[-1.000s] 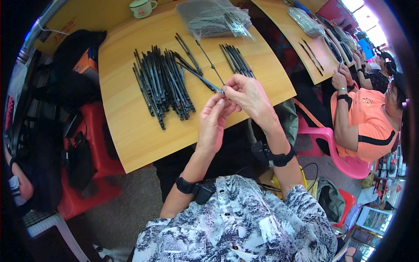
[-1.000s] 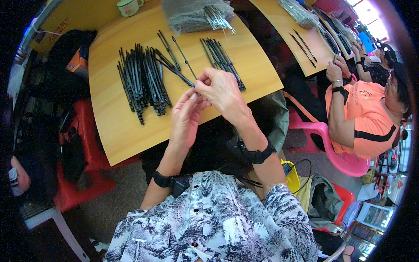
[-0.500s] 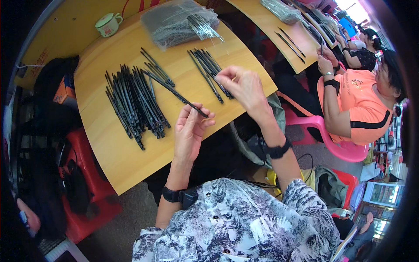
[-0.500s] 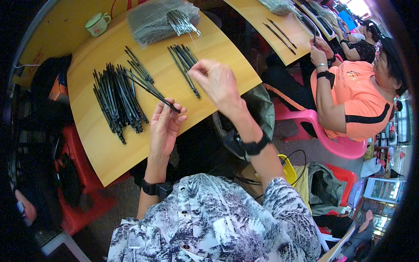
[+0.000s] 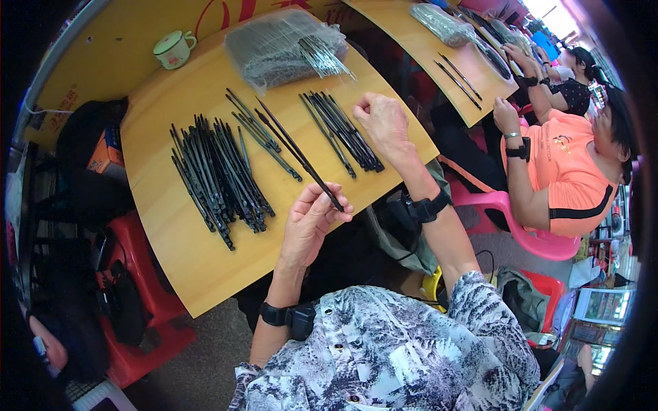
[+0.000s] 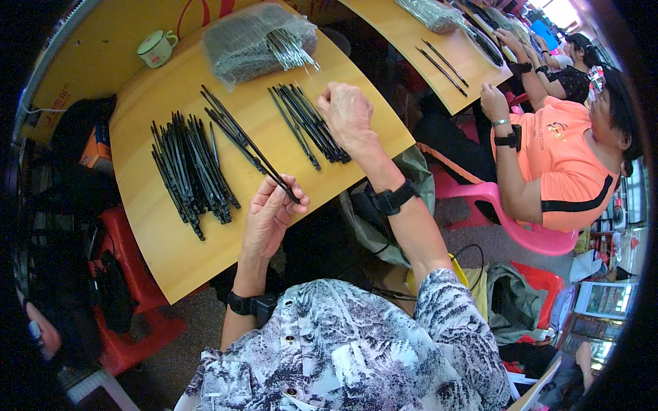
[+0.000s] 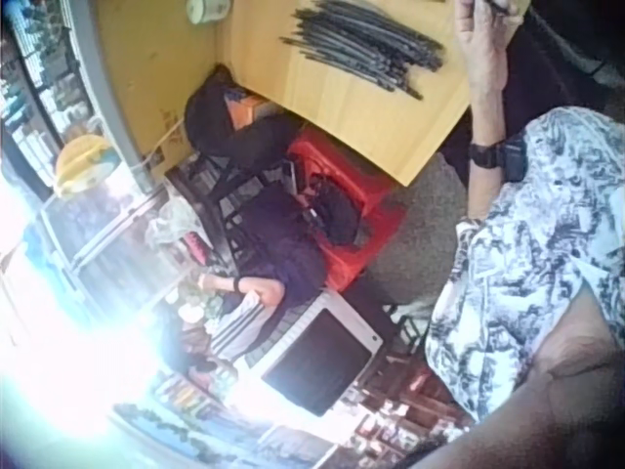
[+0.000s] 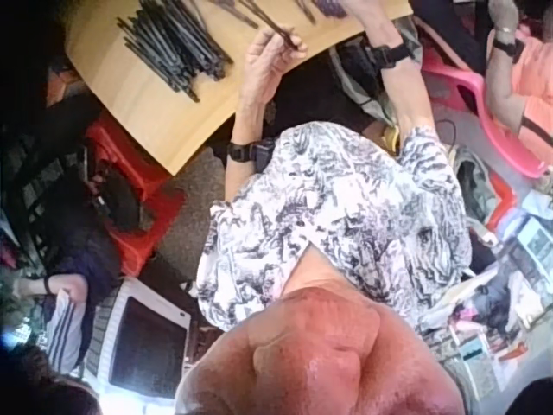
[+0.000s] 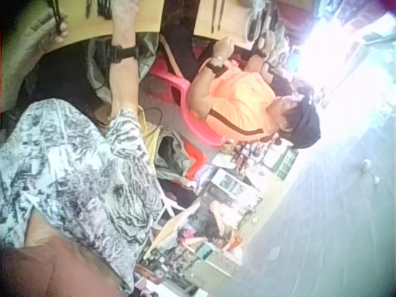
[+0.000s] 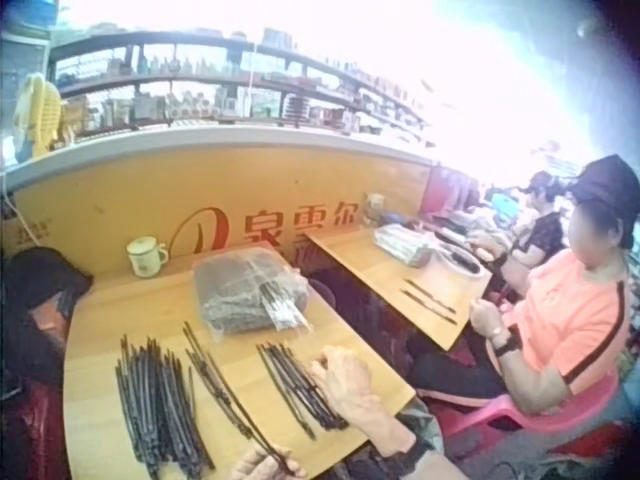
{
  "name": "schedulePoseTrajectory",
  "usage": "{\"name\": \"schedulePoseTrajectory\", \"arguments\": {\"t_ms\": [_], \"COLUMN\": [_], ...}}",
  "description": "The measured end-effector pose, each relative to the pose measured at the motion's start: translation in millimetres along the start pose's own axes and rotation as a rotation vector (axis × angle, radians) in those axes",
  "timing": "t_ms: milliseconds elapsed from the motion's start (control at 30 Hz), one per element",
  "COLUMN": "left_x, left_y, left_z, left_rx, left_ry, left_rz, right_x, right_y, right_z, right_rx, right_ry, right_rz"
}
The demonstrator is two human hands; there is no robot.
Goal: The recorder attaches small translucent parts to black plastic rods while seated at an assembly table in a manufacturing facility.
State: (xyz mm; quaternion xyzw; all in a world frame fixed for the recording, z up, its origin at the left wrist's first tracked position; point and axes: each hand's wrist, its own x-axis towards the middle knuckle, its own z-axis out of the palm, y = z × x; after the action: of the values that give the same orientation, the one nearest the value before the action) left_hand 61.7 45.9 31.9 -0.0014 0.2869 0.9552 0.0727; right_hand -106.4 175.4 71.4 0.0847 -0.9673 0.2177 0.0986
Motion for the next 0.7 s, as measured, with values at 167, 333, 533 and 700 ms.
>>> {"name": "schedulePoseTrajectory", "arguments": {"t_ms": [167,333,533,700], "left_x": [0.4,-1.4,-3.2,-7.8], "left_y": [-1.1,-1.4,-1.9,-9.9], "left_z": [1.8,0.2,2.8,5.3], "left_rx": [0.011,0.041,0.102,0.311], "left_ry": [0.036,0.018,0.036,0.072], "left_rz": [-0.013,0.011,0.080,0.055], "right_x": [-7.0,-29.1,-63.5,-94.9], "right_y": [7.2,17.4,22.4,20.4], "right_z": [-17.1,-33.2,-58.1,-72.0], "right_rx": [0.050,0.213,0.294,0.527], "right_ry": [-0.069,-0.147,-0.191,-0.292], "right_rz": [-0.059,-0.091,-0.076,0.112]}}
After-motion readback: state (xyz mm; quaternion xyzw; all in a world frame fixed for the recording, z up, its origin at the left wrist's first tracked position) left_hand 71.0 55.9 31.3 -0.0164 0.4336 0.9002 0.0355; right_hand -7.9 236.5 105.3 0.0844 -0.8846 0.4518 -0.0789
